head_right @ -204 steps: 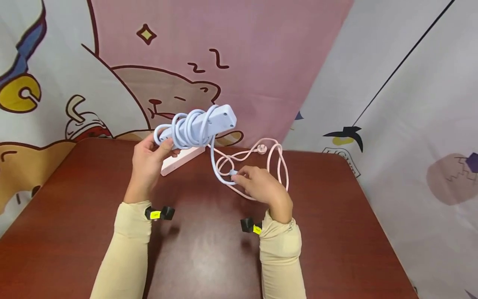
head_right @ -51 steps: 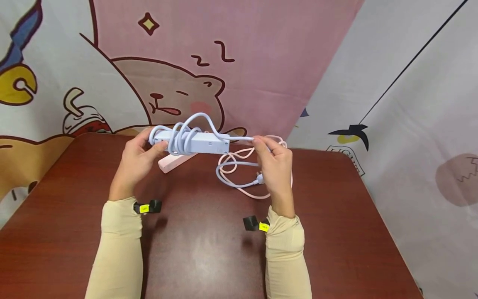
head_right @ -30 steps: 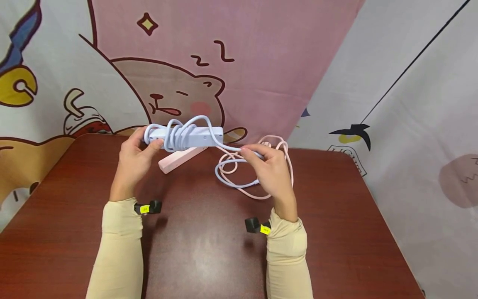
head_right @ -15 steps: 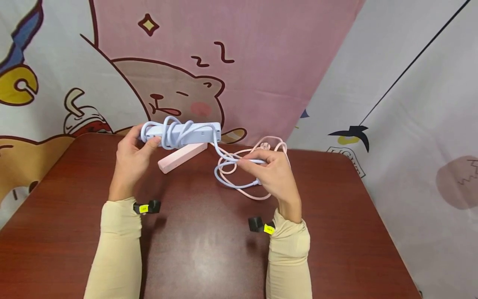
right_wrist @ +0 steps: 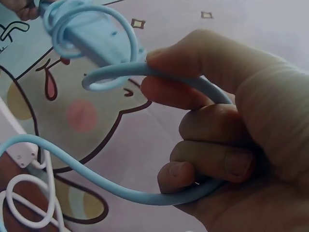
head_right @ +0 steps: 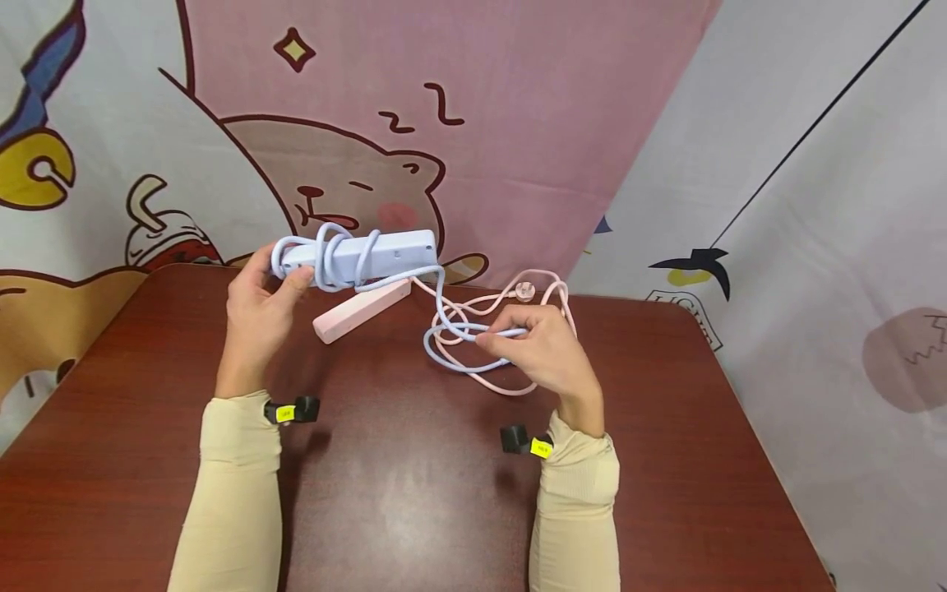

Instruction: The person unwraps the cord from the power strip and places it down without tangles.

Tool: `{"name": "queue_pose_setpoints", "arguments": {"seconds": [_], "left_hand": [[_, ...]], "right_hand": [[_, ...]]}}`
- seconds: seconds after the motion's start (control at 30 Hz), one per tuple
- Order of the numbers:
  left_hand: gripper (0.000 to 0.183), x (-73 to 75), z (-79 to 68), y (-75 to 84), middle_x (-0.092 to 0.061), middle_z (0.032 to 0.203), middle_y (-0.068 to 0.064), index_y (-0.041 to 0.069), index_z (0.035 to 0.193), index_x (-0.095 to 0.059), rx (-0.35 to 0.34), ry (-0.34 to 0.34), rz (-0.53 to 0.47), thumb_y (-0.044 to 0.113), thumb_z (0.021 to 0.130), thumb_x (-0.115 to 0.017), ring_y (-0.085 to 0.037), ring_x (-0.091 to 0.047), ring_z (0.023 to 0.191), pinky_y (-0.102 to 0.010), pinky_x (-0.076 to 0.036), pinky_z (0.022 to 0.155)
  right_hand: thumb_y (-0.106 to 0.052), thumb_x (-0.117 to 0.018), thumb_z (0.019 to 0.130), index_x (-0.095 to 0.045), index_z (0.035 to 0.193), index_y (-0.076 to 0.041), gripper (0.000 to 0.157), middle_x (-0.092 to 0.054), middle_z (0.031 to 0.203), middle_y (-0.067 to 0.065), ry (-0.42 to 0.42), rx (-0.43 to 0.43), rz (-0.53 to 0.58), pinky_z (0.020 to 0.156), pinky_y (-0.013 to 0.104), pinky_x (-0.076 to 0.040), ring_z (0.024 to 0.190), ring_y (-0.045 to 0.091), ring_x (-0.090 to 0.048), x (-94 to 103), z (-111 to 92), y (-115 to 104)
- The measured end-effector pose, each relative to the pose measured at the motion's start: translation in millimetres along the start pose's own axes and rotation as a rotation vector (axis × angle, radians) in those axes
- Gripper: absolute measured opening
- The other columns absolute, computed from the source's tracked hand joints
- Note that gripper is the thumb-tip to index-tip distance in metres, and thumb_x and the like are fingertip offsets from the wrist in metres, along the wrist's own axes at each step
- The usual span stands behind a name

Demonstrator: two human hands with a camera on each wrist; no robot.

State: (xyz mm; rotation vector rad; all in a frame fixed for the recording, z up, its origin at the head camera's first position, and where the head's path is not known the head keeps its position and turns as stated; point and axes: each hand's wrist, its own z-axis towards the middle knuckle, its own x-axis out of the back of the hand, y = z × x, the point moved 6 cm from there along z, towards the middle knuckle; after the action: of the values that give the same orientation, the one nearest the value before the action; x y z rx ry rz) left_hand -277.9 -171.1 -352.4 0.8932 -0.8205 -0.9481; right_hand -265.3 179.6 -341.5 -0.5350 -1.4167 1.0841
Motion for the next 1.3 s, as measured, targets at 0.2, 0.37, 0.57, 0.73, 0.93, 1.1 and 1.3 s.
{"name": "queue_pose_setpoints", "arguments": {"seconds": [0.2,0.37,0.57,0.73,0.93,1.1,1.3], "left_hand": [[0.043,0.8,0.5,0.0,-0.060,0.094,0.009,0.003,0.135,-0.061,-0.003,0.009,-0.056,0.016,0.096,-0.072,-0.001,-0.059,0.073,-0.013,-0.051,0.071],[0.043,-1.6,1.1,0.2,-0.061,0.099,0.004,0.003,0.136,-0.060,-0.001,-0.025,-0.052,0.016,0.096,-0.071,-0.003,-0.060,0.075,-0.013,-0.053,0.071],[0.043,-2.2,1.2,1.4,-0.060,0.097,0.005,0.003,0.135,-0.060,-0.011,-0.040,-0.028,0.017,0.097,-0.070,-0.003,-0.059,0.074,-0.014,-0.052,0.072],[0.043,-3.5,0.0,1.6,-0.061,0.101,0.003,0.004,0.136,-0.060,0.005,-0.067,-0.017,0.018,0.097,-0.071,-0.003,-0.060,0.077,-0.013,-0.052,0.072],[0.045,-6.4,-2.2,0.3,-0.061,0.105,-0.001,0.008,0.138,-0.059,0.043,-0.136,-0.013,0.024,0.097,-0.071,-0.007,-0.060,0.082,-0.014,-0.052,0.073],[0.045,-8.5,-3.4,1.0,-0.061,0.107,-0.001,0.010,0.139,-0.059,0.047,-0.182,-0.028,0.025,0.098,-0.070,-0.011,-0.062,0.086,-0.017,-0.053,0.074],[0.039,-11.0,-4.1,1.1,-0.061,0.107,0.003,0.007,0.135,-0.061,0.026,-0.241,-0.064,0.018,0.098,-0.069,-0.007,-0.063,0.091,-0.016,-0.055,0.076]], "right_hand": [[-0.015,-0.080,0.083,-0.073,0.074,-0.009,0.012,-0.047,0.059,-0.015,-0.011,-0.053,0.005,0.053,0.023,-0.035,0.058,0.002,-0.038,-5.2,7,17],[-0.016,-0.079,0.084,-0.074,0.075,-0.008,0.013,-0.052,0.061,-0.015,0.004,-0.084,-0.008,0.053,0.024,-0.038,0.058,0.003,-0.041,-6.3,12,25],[-0.017,-0.078,0.085,-0.076,0.080,-0.003,0.015,-0.057,0.064,-0.014,0.032,-0.128,0.003,0.054,0.024,-0.037,0.058,0.005,-0.041,-5.5,15,32],[-0.016,-0.078,0.085,-0.075,0.084,0.002,0.018,-0.059,0.064,-0.016,0.076,-0.167,0.046,0.055,0.024,-0.037,0.061,0.005,-0.043,-6.1,17,39],[-0.021,-0.079,0.086,-0.072,0.086,0.007,0.029,-0.055,0.059,-0.014,0.159,-0.247,0.105,0.056,0.025,-0.036,0.064,0.008,-0.047,-6.7,18,46],[-0.025,-0.080,0.086,-0.073,0.086,0.006,0.031,-0.054,0.063,-0.013,0.229,-0.295,0.148,0.062,0.026,-0.036,0.075,0.009,-0.045,-5.8,19,48],[-0.027,-0.077,0.088,-0.071,0.072,-0.010,0.024,-0.034,0.046,-0.016,0.306,-0.279,0.168,0.048,0.026,-0.026,0.051,0.005,-0.032,-4.1,22,50]]}}
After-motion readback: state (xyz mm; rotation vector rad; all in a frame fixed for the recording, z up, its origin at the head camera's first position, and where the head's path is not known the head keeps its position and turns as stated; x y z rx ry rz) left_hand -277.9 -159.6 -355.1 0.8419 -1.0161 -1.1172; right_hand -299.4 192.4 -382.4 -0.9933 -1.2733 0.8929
